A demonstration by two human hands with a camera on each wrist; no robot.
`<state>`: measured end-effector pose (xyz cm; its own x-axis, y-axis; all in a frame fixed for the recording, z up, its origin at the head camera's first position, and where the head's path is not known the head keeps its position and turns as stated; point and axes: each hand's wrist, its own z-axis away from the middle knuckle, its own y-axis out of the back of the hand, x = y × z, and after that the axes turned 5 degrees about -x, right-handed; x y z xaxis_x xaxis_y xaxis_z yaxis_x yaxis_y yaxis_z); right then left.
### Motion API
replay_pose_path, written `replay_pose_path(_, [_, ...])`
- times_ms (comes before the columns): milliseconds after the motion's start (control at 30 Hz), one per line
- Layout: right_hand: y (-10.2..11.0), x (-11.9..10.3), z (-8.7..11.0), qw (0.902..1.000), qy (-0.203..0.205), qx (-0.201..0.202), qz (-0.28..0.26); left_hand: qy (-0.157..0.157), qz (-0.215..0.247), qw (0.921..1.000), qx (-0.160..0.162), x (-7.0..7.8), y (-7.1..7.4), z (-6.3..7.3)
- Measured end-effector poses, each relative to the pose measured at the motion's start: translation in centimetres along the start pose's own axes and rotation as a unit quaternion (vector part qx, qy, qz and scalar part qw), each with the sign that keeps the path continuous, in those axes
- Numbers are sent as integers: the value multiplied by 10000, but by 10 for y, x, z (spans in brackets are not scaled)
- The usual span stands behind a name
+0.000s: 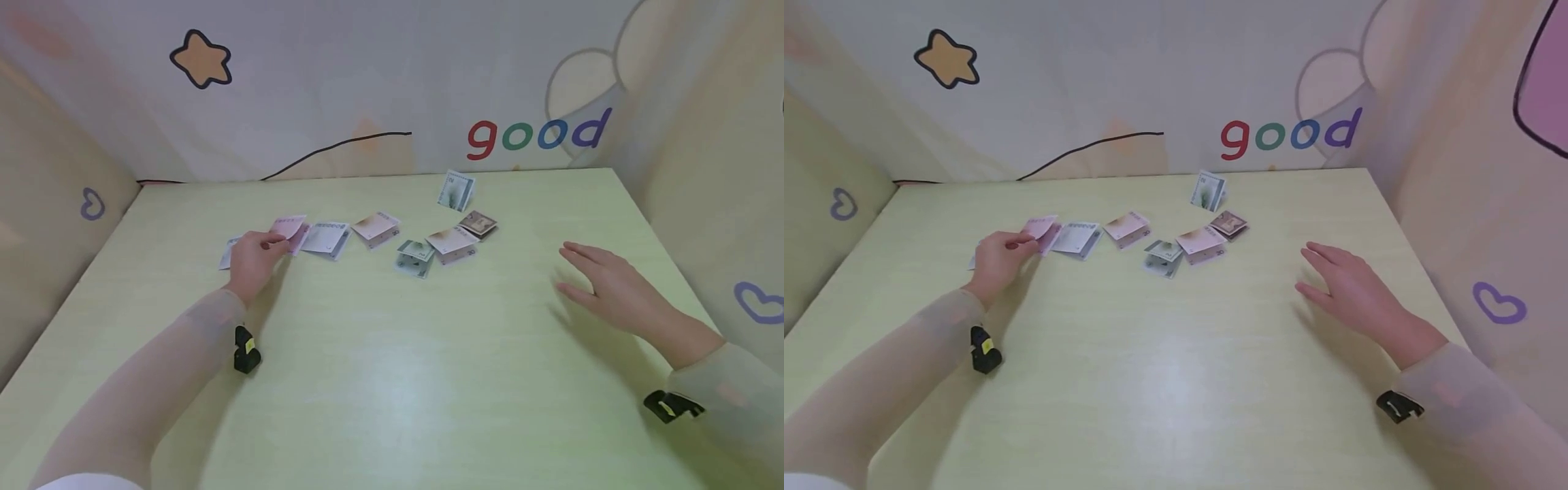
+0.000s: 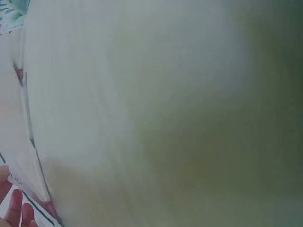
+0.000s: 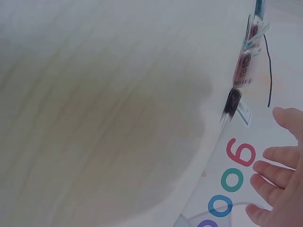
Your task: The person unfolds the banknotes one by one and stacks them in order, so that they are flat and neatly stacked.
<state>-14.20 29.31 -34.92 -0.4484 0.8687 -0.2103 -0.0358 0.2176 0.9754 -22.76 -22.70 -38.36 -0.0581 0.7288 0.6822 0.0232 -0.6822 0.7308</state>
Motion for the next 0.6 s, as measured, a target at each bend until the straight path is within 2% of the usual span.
replay_pose_path(200, [2, -1, -2, 9997, -167, -178, -61, 86, 386, 9961, 794, 4, 7, -4])
replay_pose_path(300, [3, -3, -3, 9996, -169, -197, -83, 165, 670, 9921, 1046, 7, 13, -5])
replay_pose_path(433, [4, -4, -4, 9997, -110, -212, -104, 356, 1038, 9860, 1257, 10, 22, -4])
replay_pose_path(600, [6, -7, -4, 9990, -246, -346, -153, 731, 1703, 9750, 1228, 17, 34, 1])
